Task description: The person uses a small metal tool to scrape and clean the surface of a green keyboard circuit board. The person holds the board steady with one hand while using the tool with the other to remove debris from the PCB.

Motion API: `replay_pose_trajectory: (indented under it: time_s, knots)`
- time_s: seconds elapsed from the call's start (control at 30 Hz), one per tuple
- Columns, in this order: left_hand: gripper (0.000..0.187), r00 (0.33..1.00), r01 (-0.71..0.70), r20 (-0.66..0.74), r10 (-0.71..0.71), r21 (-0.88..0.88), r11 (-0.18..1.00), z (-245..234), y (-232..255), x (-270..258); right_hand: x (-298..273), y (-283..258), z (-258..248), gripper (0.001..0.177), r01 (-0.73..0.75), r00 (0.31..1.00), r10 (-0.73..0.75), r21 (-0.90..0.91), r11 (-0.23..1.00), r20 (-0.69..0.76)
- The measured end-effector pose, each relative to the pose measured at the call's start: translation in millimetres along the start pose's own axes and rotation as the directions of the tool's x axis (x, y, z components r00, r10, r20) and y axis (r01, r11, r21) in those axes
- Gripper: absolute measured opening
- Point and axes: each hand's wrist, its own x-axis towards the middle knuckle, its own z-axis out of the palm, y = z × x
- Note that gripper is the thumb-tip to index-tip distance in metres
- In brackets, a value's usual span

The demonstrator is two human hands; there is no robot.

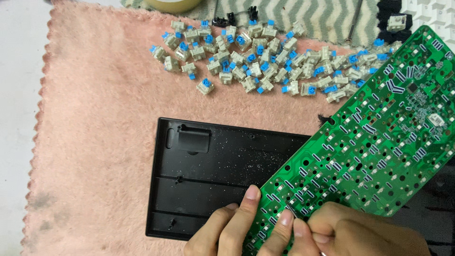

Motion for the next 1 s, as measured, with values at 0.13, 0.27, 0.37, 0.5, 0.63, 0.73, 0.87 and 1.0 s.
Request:
replay_pose_trajectory:
  time_s: [0.13,0.27,0.37,0.5,0.63,0.73,0.87,1.0]
  knots:
    - [0.014,0.997,0.073,-0.019,-0.073,0.011,0.997,0,11,9,-4,-28,-26,0.057,0.111,0.973,-0.071,0.181,0.977,-0.218]
    - [0.016,0.994,0.107,0.0,-0.107,0.002,0.994,-6,9,12,-4,-43,-36,0.058,0.218,0.916,-0.098,0.278,0.936,-0.389]
    - [0.014,0.993,0.115,-0.008,-0.115,0.01,0.993,0,15,11,-1,-43,-31,0.062,0.265,0.879,-0.128,0.247,0.932,-0.459]
    - [0.015,0.995,0.072,0.064,-0.072,0.01,0.997,-12,8,12,-2,-47,-32,0.062,0.268,0.872,-0.121,0.257,0.928,-0.474]
    - [0.01,0.969,0.234,-0.089,-0.23,0.039,0.972,-1,21,13,-6,-44,-32,0.06,0.238,0.886,-0.088,0.283,0.929,-0.455]
    - [0.015,0.992,0.124,0.029,-0.125,0.02,0.992,-5,17,13,-7,-35,-31,0.063,0.034,0.972,0.003,0.156,0.987,-0.233]
    - [0.012,0.979,0.198,-0.047,-0.197,0.022,0.98,-1,21,14,-7,-39,-35,0.06,0.101,0.952,-0.038,0.196,0.975,-0.305]
    - [0.011,0.983,0.182,-0.009,-0.182,0.049,0.982,-5,21,15,-5,-45,-40,0.059,0.179,0.921,-0.08,0.232,0.956,-0.382]
